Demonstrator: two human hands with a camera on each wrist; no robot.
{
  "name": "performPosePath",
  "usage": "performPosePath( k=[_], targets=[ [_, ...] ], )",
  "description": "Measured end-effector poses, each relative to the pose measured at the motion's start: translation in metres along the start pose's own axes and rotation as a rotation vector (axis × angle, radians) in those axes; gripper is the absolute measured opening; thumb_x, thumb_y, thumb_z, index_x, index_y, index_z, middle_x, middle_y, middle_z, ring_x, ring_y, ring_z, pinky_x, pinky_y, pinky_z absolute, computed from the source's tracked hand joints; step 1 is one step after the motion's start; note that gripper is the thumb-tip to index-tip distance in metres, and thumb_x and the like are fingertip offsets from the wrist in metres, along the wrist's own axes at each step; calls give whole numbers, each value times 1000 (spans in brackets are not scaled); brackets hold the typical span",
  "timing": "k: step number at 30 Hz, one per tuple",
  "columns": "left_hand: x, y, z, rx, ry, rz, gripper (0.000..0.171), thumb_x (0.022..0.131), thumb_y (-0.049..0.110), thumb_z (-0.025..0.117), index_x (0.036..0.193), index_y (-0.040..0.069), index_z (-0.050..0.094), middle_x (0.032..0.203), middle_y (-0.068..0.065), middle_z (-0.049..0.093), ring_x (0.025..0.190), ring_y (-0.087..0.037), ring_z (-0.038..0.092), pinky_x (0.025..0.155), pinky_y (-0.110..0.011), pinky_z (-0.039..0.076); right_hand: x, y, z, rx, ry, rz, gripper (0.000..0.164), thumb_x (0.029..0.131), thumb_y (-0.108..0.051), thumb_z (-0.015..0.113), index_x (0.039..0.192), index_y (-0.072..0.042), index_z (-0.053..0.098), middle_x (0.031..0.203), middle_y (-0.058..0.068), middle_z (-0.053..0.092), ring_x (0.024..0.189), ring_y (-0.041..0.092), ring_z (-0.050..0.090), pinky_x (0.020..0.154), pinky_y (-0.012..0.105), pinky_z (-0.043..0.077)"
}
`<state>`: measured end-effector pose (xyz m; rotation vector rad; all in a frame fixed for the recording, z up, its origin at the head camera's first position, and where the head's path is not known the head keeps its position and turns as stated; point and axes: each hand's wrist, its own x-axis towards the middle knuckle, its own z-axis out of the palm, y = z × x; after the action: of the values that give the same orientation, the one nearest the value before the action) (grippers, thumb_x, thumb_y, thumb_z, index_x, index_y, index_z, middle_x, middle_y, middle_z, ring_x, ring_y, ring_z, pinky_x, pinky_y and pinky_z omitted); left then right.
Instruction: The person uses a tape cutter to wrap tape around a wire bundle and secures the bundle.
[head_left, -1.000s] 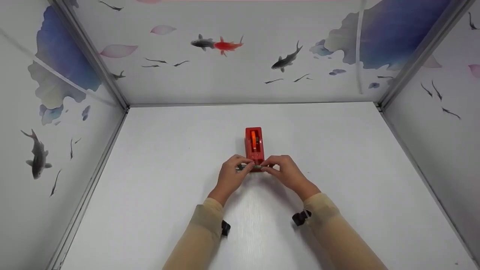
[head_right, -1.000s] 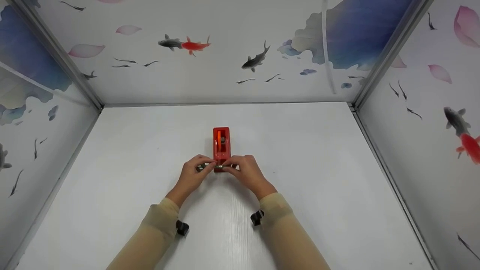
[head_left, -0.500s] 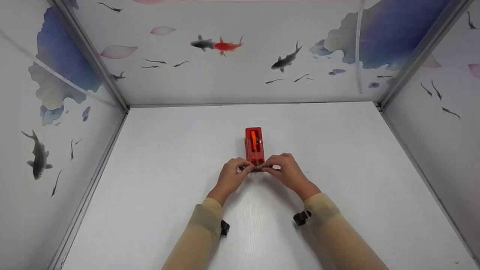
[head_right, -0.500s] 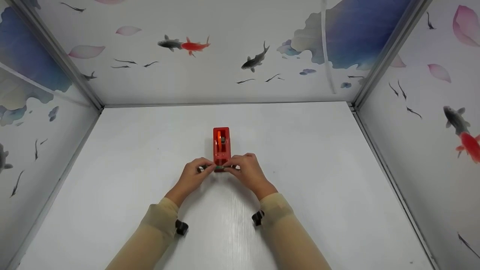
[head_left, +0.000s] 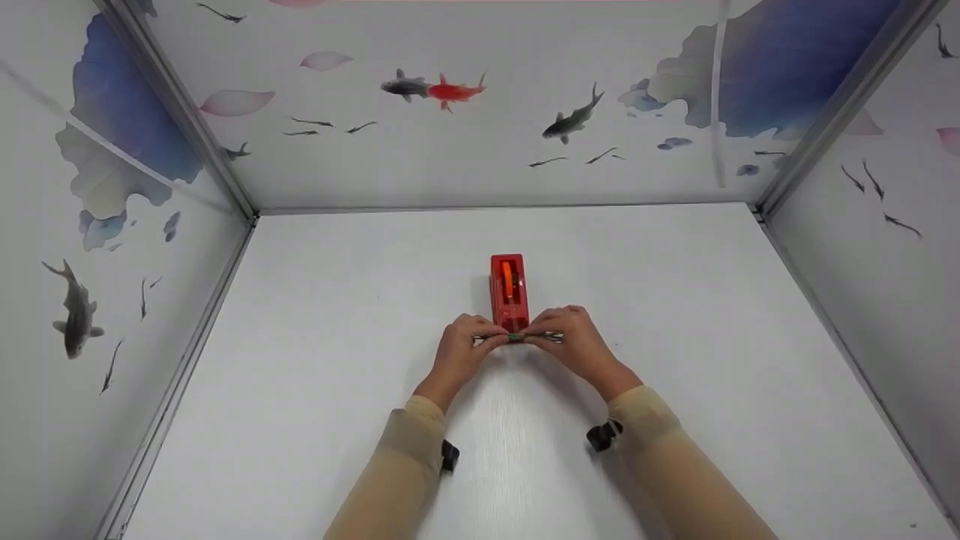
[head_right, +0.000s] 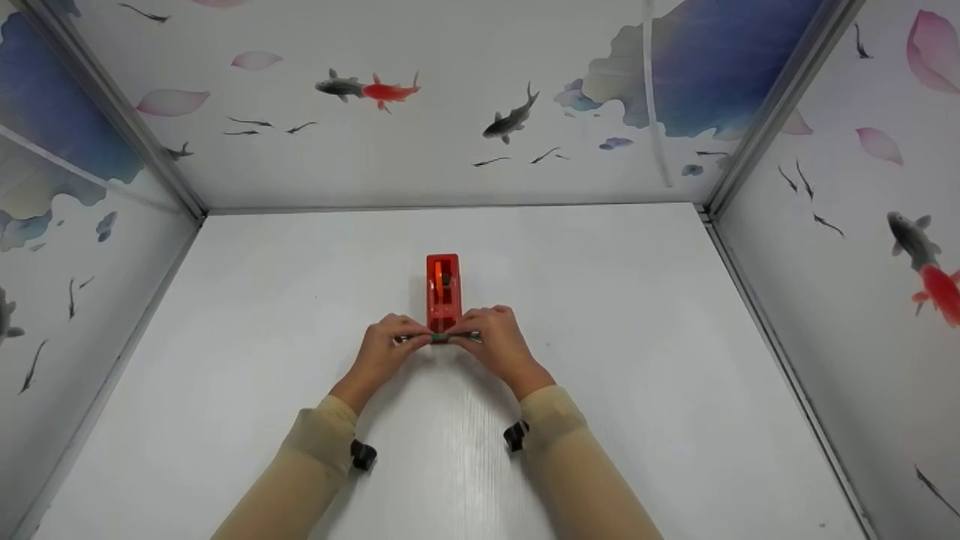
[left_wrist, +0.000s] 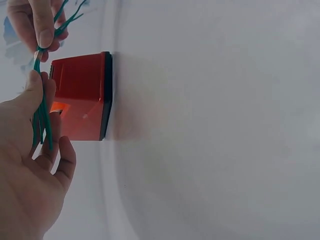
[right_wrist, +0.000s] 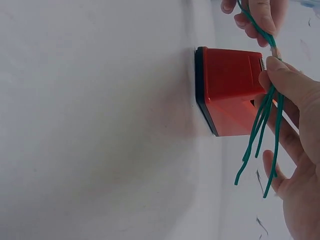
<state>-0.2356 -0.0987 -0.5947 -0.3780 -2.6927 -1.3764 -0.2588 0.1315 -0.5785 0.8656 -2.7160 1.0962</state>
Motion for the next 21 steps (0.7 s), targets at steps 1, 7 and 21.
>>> performPosePath(
  k=[1,7,21],
  targets=[
    [0,0,0,5,5,6,15,92,31,76,102,23,84,98,7,75,92,-12,57,79,-26,48,0,0,0,0,0,4,22,85,-13,85,103,-26,84,96,-10,79,94,10,72,110,54,37],
    [-2,0,0,-1,37,33,17,89,28,79,104,23,84,98,6,74,96,-13,60,84,-28,51,1,3,0,45,-34,13,25,88,-19,84,111,-28,81,103,-12,79,96,8,72,104,48,47],
    [-4,1,-1,102,77,130,16,91,25,77,104,21,84,100,3,70,101,-15,59,89,-31,54,5,2,-8,-9,-123,40,19,95,-27,76,113,-24,80,106,-10,79,102,12,73,111,55,34]
  ],
)
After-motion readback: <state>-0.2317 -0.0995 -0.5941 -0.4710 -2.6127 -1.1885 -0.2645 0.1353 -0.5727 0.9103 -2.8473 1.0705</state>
